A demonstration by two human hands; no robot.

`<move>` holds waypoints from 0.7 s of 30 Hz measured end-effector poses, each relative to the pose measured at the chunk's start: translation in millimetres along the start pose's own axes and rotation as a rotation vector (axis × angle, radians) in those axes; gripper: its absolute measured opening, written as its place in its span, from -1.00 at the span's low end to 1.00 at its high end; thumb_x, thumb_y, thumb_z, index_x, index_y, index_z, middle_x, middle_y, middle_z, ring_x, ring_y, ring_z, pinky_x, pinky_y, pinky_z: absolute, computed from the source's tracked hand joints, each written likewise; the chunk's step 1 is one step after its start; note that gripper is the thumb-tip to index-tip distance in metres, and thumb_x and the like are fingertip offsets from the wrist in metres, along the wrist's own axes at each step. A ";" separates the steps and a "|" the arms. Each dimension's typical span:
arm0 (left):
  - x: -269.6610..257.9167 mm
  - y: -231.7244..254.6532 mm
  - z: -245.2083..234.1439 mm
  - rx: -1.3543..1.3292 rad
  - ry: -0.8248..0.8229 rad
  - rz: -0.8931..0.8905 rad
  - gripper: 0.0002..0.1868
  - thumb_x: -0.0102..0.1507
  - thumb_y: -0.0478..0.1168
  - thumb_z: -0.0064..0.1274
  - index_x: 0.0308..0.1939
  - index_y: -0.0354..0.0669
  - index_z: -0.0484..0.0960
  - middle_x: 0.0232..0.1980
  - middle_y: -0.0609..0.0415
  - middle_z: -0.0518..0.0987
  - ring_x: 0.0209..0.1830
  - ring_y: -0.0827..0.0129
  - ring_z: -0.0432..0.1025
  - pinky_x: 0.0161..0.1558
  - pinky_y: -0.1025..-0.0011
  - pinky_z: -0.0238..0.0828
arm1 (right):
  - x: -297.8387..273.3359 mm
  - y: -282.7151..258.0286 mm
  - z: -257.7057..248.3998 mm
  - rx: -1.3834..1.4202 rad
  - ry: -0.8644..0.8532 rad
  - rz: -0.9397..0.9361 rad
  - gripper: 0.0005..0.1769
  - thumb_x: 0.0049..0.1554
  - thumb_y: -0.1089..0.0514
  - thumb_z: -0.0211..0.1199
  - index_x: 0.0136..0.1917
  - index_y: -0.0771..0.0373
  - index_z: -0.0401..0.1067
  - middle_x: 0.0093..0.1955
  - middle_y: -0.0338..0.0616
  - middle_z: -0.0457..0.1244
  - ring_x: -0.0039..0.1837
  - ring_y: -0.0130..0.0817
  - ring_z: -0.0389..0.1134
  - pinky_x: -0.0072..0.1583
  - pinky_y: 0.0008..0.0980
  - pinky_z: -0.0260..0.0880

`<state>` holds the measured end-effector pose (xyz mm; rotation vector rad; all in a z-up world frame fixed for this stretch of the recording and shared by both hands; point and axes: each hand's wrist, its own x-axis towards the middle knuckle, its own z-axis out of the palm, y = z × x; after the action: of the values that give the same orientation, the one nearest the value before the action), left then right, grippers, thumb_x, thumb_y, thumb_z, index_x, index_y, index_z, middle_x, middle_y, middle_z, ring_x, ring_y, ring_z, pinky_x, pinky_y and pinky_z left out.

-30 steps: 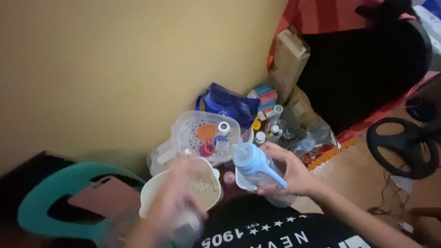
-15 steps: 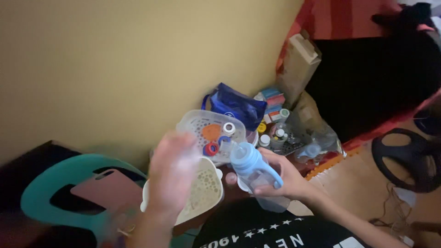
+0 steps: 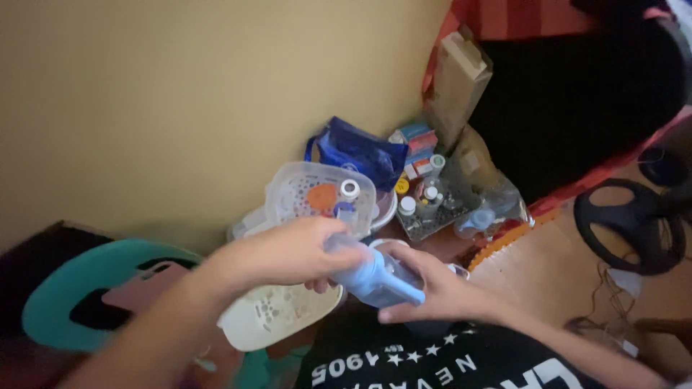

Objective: Assemble baby bottles by fitting nipples into rings and organizing them in a container

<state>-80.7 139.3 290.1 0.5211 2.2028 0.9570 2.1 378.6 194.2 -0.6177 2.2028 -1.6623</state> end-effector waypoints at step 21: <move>-31.2 -48.7 53.5 0.466 -0.157 0.600 -0.40 0.03 -0.21 0.35 0.02 -0.27 0.36 0.08 -0.28 0.48 -0.05 -0.13 0.50 -0.08 0.11 0.49 | 3.7 4.7 -49.2 0.190 -0.595 0.182 -0.12 -0.16 0.00 0.60 0.29 0.23 0.20 0.19 -0.02 0.27 0.22 -0.26 0.34 0.21 -0.34 0.38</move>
<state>-25.4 115.4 239.4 1.4810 2.1567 0.6371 -25.9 418.4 203.3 -0.7206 1.6069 -1.3509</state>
